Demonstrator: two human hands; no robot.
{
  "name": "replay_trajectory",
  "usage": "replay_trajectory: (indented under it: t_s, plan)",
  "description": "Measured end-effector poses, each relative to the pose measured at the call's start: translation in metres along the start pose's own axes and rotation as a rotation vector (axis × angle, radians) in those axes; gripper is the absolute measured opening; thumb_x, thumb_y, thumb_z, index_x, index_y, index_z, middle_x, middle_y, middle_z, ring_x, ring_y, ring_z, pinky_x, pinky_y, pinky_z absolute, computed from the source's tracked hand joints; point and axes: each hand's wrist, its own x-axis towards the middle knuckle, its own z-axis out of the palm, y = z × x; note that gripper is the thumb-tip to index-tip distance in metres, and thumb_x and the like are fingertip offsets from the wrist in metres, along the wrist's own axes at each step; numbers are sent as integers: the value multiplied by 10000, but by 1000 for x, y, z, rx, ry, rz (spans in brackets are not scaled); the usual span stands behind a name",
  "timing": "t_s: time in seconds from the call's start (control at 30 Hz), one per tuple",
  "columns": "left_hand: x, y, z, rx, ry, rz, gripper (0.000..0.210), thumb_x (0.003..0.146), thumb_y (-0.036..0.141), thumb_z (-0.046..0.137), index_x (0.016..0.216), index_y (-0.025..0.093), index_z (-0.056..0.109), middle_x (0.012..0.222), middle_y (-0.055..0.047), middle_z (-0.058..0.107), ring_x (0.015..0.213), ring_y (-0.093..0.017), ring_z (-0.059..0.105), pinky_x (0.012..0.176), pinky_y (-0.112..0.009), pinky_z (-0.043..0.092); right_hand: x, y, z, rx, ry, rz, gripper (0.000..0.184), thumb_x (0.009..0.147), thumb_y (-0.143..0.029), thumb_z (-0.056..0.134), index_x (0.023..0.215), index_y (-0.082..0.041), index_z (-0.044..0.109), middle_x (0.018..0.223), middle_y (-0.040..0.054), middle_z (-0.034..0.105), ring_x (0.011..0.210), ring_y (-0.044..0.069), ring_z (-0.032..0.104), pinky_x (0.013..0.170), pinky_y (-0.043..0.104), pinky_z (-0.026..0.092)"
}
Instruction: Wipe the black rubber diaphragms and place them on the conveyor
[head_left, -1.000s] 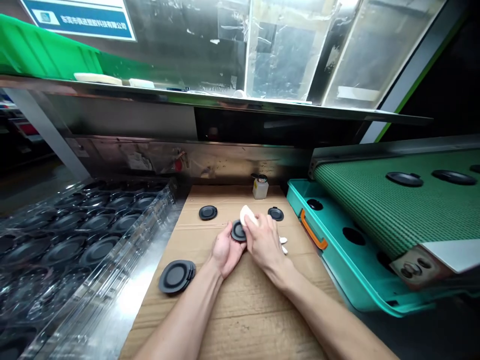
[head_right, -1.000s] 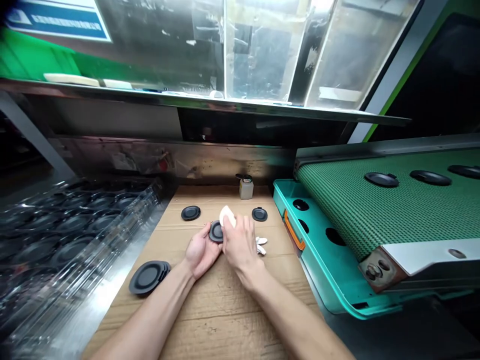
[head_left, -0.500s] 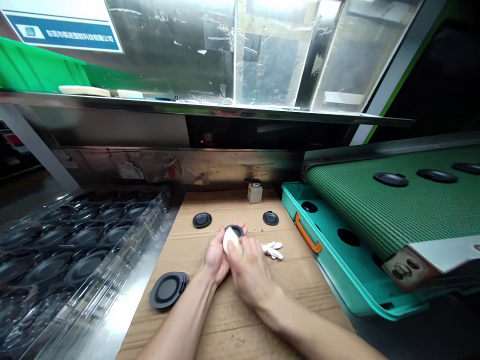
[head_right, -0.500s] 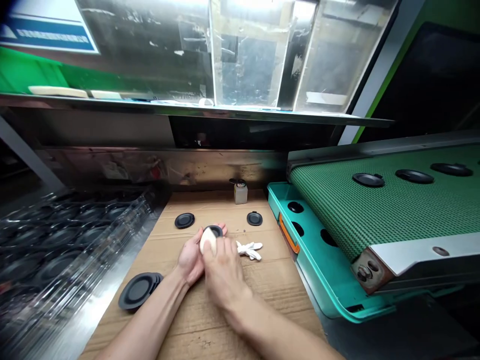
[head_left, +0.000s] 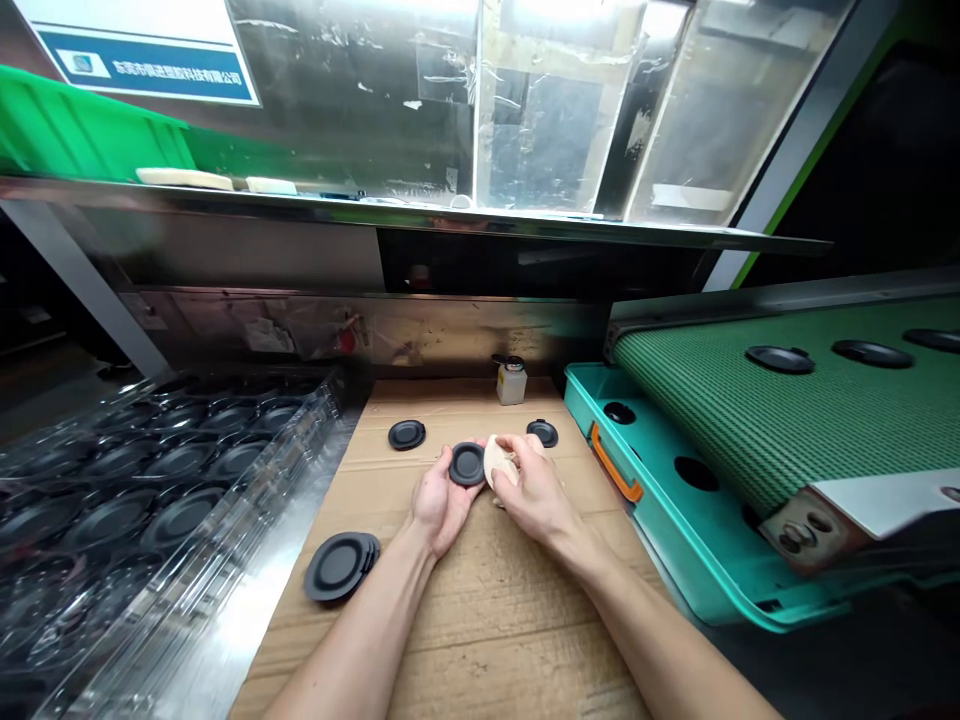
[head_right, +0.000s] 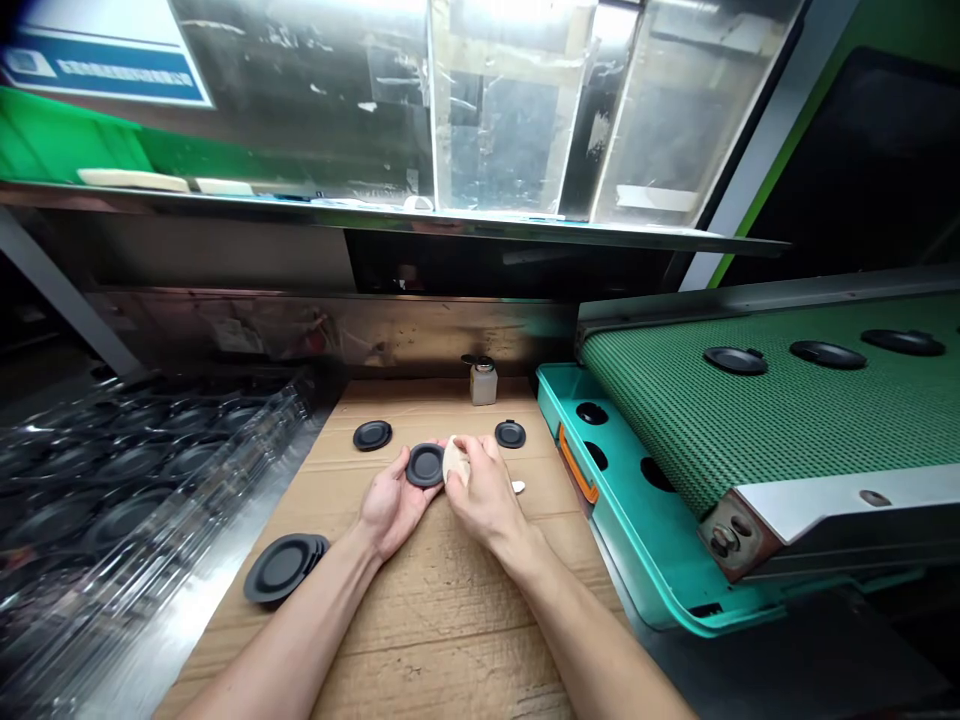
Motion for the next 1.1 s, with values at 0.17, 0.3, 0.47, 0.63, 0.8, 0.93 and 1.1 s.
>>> replay_trajectory:
  t_s: [0.17, 0.3, 0.47, 0.63, 0.8, 0.93, 1.1]
  plan:
    - [2, -1, 0, 8, 22, -2, 332, 980, 281, 375, 1088, 64, 602, 1217, -210, 626, 1150, -278, 598, 954, -446, 516, -1, -3, -4, -46, 9, 151, 326, 886, -331, 528, 1195, -232, 555, 1022, 52, 639, 913, 202, 617, 835, 351, 502]
    - [3, -3, 1, 32, 39, 18, 359, 986, 296, 348, 1062, 82, 625, 1151, -187, 662, 1102, -271, 624, 951, -444, 516, -5, -13, -1, -32, -1, 144, 361, 930, -394, 485, 1256, -241, 500, 998, 39, 675, 862, 197, 645, 773, 320, 506]
    - [-1, -8, 3, 79, -18, -13, 312, 961, 300, 441, 1068, 107, 661, 1152, -147, 674, 1123, -245, 612, 1016, -372, 473, 0, -25, 19, -275, -118, 39, 381, 971, -367, 415, 1318, -212, 422, 1184, 97, 634, 1001, 223, 639, 836, 314, 480]
    - [-3, -10, 3, 95, 19, 39, 308, 969, 280, 426, 1070, 106, 659, 1131, -141, 685, 1112, -235, 619, 997, -378, 488, 7, -29, 25, -608, -163, 114, 397, 1001, -406, 314, 1326, -197, 407, 1017, 99, 677, 822, 235, 672, 725, 320, 473]
    - [-3, -11, 3, 95, 14, 72, 283, 964, 263, 448, 1065, 99, 657, 1124, -151, 686, 1087, -230, 633, 969, -361, 506, 7, -30, 23, -610, -141, 54, 363, 1009, -398, 267, 1248, -194, 448, 1015, 84, 678, 791, 230, 670, 664, 300, 453]
    - [-3, -11, 4, 77, 28, 65, 264, 959, 250, 453, 1029, 104, 661, 1104, -153, 693, 1068, -238, 643, 950, -369, 515, 7, -30, 20, -639, -153, 87, 368, 1006, -401, 269, 1238, -184, 455, 974, 88, 685, 763, 233, 669, 649, 298, 438]
    - [-3, -7, 3, 68, 32, 24, 322, 973, 265, 403, 1030, 77, 658, 1090, -174, 693, 1057, -246, 646, 955, -385, 513, 3, -35, 19, -688, -177, 196, 428, 1002, -467, 268, 1278, -193, 447, 909, 103, 697, 776, 243, 669, 687, 304, 439]
